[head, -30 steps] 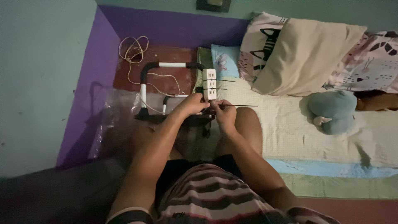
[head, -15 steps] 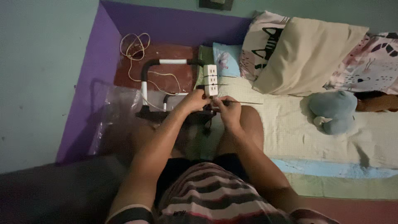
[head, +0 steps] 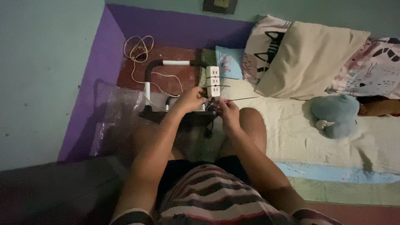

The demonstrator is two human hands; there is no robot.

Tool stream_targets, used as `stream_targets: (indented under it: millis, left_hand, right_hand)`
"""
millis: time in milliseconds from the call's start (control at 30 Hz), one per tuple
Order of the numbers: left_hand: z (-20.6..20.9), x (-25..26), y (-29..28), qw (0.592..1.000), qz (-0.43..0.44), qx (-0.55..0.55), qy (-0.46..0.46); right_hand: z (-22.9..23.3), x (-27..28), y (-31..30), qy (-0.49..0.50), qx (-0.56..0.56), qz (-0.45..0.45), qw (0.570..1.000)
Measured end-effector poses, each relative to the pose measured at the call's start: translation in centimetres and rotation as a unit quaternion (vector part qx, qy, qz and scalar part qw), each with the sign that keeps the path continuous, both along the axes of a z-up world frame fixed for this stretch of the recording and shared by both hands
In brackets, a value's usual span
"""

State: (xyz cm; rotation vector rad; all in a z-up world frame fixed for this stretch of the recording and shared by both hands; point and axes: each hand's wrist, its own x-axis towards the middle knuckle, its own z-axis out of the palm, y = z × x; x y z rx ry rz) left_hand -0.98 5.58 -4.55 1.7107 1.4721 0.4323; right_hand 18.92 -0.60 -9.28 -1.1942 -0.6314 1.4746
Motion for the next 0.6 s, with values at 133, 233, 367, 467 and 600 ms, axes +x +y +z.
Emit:
stream_targets:
  millis: [133,233,367,467,600]
  left_hand:
    - [1.6,-0.4,-1.8,0.999,0.017,0.033,-0.019]
    - [3.2,-0.7,-2.6,0.995,0.026,0.096,-0.022]
    - [5.2,-1.8,-3.2,0.995,0.049,0.07,-0.057]
    - [6.0,-2.5,-3.5,0.987,0.063,0.123,-0.087]
    - [7.2,-2.4,-4.1,0.981,0.064,0.156,-0.096]
  right_hand:
    - [-1.5,0.1,0.6,0.049,0.01,-0.007,0.999]
    - [-1.6,0.6,0.2,0.041,0.01,-0.02,0.999]
    - [0.8,1.8,-1.8,-0.109,-0.026,-0.096,0.989]
    - [5.0,2.4,-1.9,-0.263,-0.012,-0.209,0.942]
    - [11.4,2.4,-1.1,-0.381,0.13,-0.194,0.895]
